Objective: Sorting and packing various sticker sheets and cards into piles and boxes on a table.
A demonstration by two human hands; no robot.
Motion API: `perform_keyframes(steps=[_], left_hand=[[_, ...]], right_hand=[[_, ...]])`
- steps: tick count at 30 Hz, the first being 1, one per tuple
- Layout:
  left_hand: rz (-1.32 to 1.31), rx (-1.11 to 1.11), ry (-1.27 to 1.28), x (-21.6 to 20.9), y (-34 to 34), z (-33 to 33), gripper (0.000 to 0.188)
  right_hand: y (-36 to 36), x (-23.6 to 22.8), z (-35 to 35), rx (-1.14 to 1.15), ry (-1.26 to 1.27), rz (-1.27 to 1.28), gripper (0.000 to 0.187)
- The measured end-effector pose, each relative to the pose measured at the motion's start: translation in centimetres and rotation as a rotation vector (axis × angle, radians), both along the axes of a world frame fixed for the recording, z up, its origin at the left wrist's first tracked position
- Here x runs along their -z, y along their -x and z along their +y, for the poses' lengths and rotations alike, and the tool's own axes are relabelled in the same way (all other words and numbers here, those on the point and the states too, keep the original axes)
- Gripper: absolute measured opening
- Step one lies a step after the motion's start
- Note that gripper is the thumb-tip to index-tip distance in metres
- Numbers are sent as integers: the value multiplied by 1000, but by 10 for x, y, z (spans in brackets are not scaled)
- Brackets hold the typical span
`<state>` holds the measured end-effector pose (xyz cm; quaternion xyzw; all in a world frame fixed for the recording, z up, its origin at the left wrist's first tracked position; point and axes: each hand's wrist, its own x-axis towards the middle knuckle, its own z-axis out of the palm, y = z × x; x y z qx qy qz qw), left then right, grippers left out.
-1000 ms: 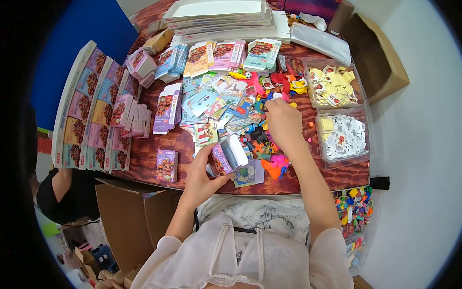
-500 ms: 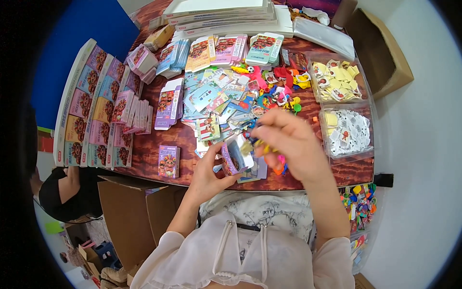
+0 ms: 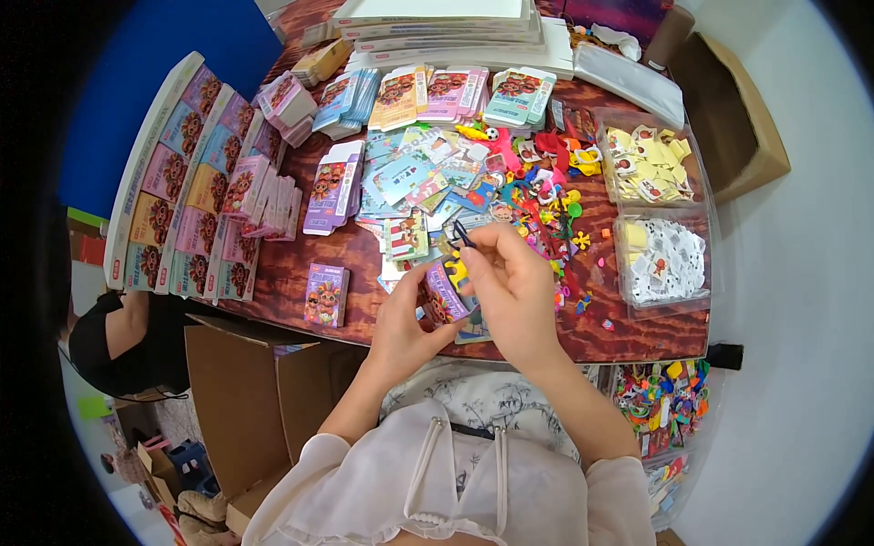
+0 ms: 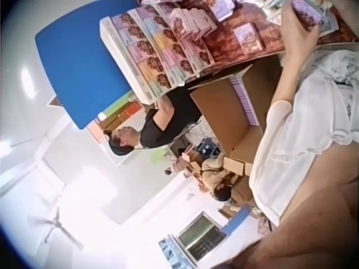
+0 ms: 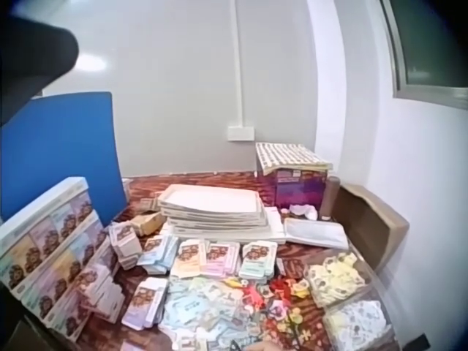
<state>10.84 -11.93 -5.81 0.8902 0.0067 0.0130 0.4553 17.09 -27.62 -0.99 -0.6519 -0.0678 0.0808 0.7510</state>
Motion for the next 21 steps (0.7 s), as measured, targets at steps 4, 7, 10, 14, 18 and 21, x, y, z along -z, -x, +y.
perform_keyframes(steps=[4, 7, 10, 14, 18, 21], left_hand=[[-83, 23, -33, 4, -1, 3, 76], [-66, 19, -11, 5, 0, 2, 75], [-55, 9, -3, 8, 0, 0, 75], [-57, -7, -1, 5, -1, -1, 74], [-57, -27, 54, 9, -2, 0, 74], [-61, -24, 75, 12, -1, 1, 75]], right_hand=[[3, -2, -3, -15, 260, -206, 15], [2, -5, -4, -28, 320, -186, 15], [1, -12, -7, -83, 263, -161, 16], [0, -17, -9, -54, 60, 42, 12], [0, 2, -17, -38, 239, -218, 12], [4, -4, -18, -76, 394, -204, 10]])
